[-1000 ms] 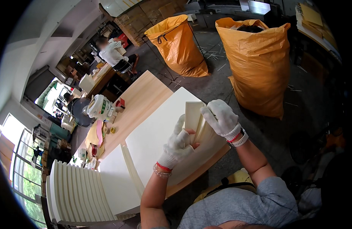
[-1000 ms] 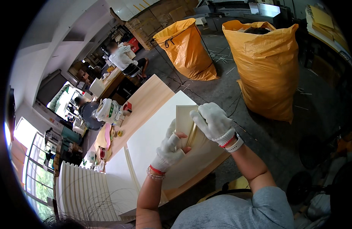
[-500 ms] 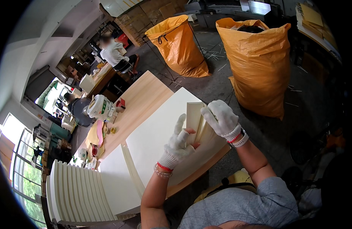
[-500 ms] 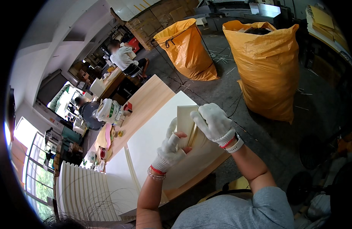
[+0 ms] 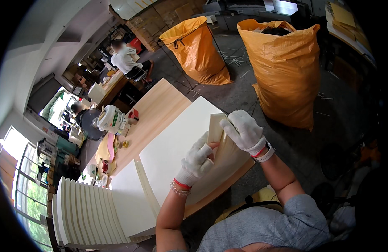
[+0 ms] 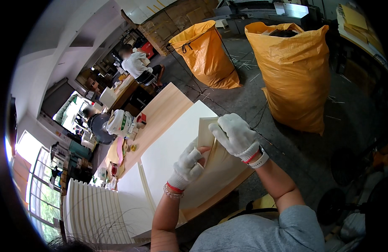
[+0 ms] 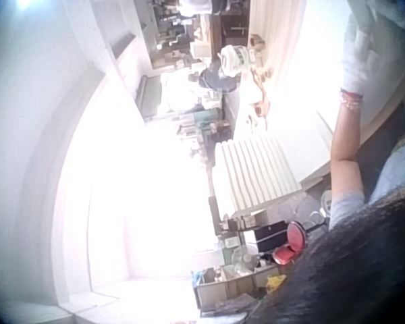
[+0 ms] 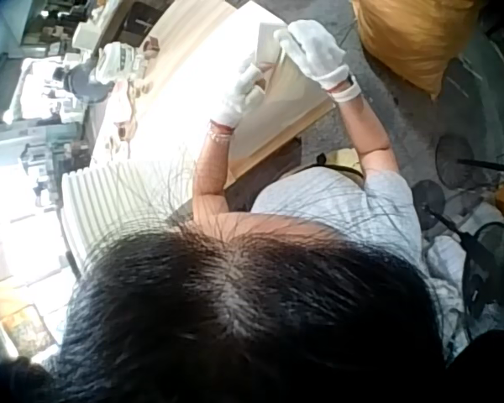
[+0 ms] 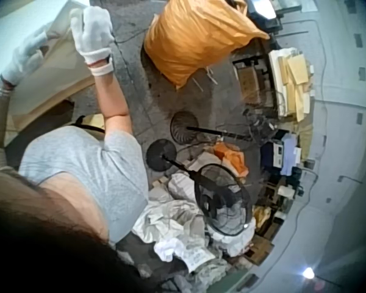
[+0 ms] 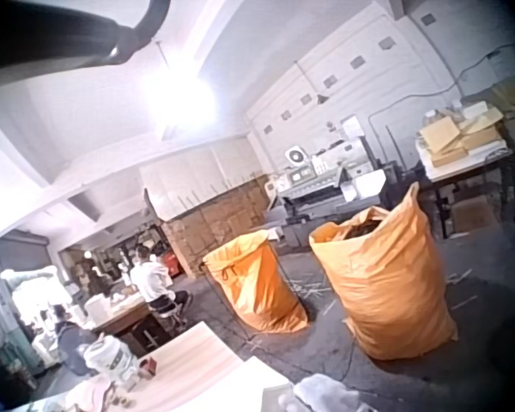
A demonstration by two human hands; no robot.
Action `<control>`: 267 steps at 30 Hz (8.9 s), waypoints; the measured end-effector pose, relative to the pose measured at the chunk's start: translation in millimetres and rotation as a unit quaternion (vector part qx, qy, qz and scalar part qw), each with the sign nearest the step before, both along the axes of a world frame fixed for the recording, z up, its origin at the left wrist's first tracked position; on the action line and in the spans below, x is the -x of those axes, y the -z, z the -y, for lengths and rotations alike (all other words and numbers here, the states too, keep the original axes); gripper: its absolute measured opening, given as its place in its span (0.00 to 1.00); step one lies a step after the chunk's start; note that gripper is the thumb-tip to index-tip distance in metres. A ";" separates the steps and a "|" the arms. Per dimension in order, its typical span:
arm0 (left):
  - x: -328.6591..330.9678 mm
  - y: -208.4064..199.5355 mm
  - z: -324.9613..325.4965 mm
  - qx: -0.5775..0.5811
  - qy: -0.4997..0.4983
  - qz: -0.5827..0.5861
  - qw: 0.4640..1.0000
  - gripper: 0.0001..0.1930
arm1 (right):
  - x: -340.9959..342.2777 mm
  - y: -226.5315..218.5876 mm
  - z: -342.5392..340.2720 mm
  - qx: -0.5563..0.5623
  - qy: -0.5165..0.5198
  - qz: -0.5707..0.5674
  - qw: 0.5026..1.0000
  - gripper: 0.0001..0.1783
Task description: The person repeatedly picks up a white rectangular panel from a stack on the left and places it onto a growing pile on the right. The person wears white gloves and handles the panels one by one in a repetitive loop throughout the video.
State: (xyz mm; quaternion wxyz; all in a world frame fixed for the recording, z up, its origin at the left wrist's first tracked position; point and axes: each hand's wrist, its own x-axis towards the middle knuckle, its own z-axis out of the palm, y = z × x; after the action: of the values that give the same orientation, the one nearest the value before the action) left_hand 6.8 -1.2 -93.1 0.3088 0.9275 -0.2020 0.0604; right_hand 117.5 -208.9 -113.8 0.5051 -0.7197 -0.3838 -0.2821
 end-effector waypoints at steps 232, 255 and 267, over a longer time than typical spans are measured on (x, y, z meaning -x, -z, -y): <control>-3.1 13.4 13.3 0.051 -0.055 0.070 0.995 0.28 | -1.6 19.2 4.3 -0.168 -0.027 -0.086 0.982 0.11; 36.1 -26.4 -7.5 -0.092 -0.116 0.257 0.955 0.36 | 37.2 23.8 -5.6 0.168 -0.092 0.044 0.981 0.12; 192.8 -76.2 -123.9 0.361 -0.368 0.506 0.692 0.34 | 142.0 0.5 -128.9 0.217 -0.270 0.189 0.919 0.16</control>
State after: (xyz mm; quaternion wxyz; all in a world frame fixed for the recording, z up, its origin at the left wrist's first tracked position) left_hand -186.0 122.8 -16.8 0.4243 0.5735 0.0670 0.6975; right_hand -24.5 -80.0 -114.4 0.3117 -0.6140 -0.7035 -0.1759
